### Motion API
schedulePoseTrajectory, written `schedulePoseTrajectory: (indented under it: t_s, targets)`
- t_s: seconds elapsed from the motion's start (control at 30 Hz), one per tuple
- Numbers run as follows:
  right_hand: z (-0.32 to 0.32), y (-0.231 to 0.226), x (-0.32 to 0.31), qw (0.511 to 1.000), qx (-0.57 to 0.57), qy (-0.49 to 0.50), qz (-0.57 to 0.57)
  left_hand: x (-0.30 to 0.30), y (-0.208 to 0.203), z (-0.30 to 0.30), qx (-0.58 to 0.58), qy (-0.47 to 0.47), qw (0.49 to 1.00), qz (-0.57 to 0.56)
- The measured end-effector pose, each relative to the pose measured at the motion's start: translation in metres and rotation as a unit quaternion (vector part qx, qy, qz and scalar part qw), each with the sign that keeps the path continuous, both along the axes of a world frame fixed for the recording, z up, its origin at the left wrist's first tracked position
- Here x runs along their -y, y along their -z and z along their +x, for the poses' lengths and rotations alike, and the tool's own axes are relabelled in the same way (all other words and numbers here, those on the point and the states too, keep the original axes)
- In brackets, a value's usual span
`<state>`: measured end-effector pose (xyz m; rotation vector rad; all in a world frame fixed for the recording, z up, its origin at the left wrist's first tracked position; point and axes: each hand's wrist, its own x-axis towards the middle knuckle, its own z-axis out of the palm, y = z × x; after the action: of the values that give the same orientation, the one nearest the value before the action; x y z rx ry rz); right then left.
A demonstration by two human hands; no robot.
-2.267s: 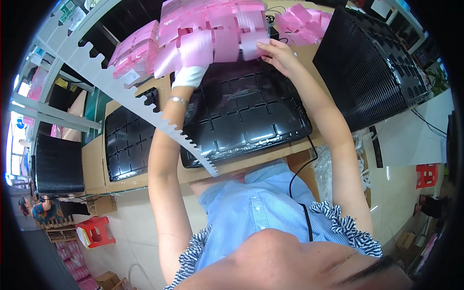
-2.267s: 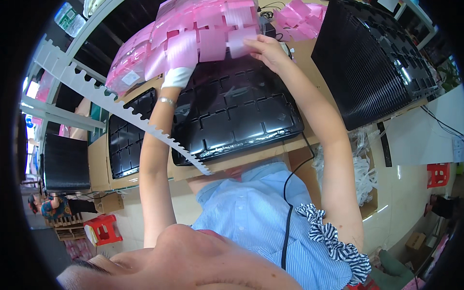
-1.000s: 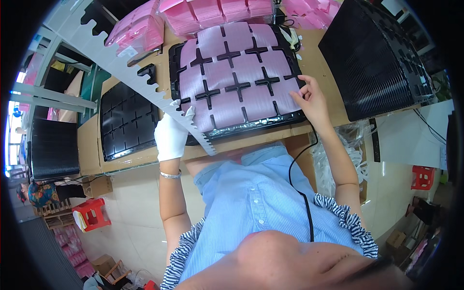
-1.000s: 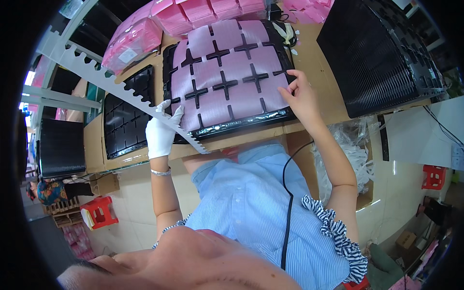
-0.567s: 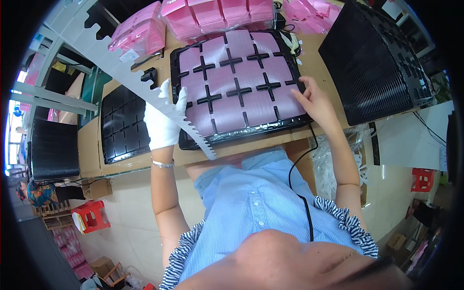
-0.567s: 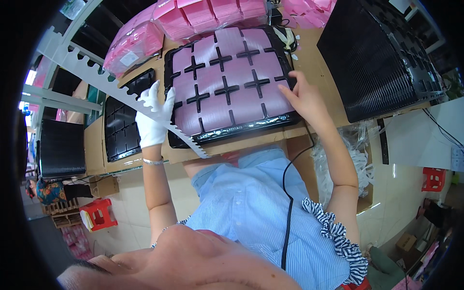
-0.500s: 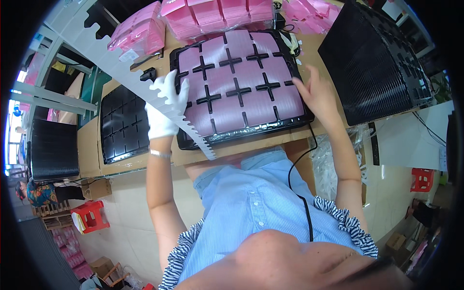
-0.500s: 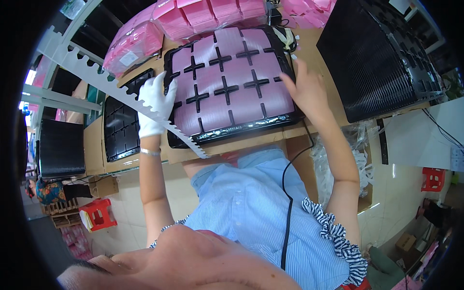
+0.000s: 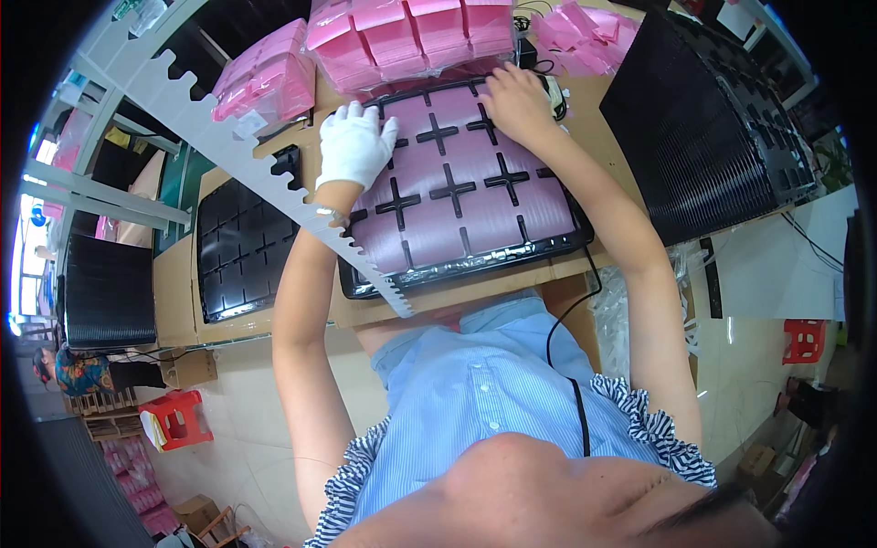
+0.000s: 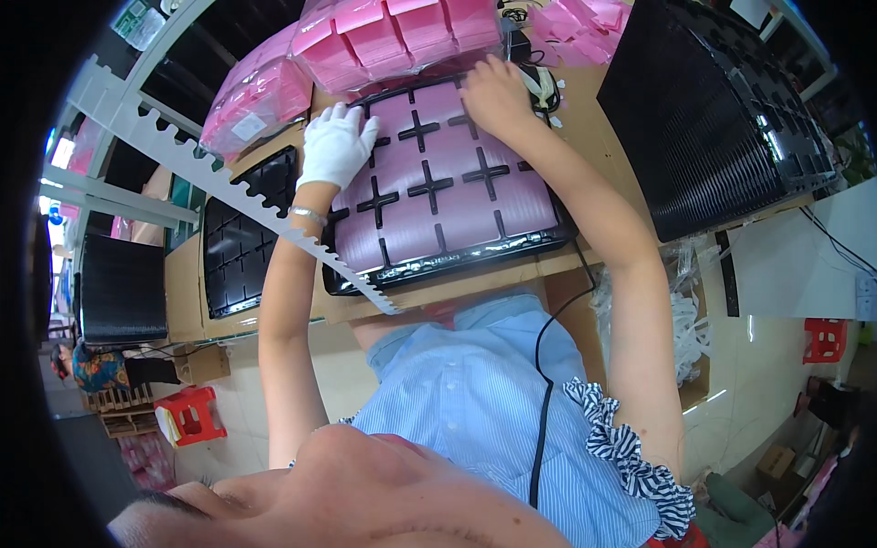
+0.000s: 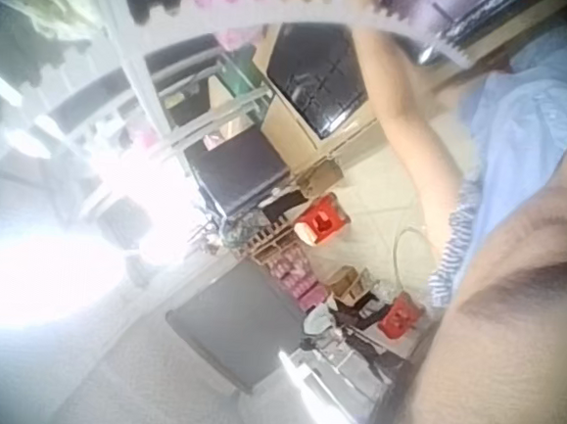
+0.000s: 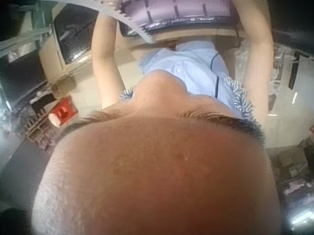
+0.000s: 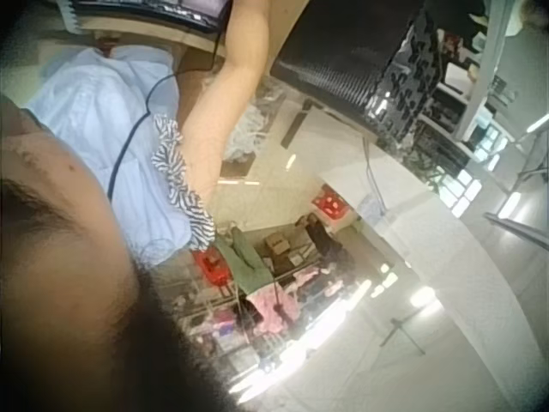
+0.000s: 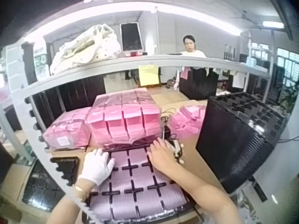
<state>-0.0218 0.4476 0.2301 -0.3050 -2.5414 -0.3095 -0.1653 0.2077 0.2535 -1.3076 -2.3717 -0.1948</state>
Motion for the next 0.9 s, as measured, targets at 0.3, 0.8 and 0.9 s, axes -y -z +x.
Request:
schedulePoseTrajectory:
  t_s: [0.3, 0.8, 0.9]
  targets:
    - [0.024, 0.014, -0.024, 0.991, -0.011, -0.068, -0.114, 0.011, 0.019, 0.005, 0.007, -0.056, 0.998, -0.037]
    - [0.020, 0.026, -0.022, 0.989, 0.078, -0.079, -0.094, 0.009, 0.010, 0.004, 0.068, -0.091, 0.981, -0.156]
    - [0.018, 0.030, -0.030, 0.993, 0.104, 0.017, -0.058, 0.013, 0.014, -0.004, 0.056, -0.091, 0.982, -0.156]
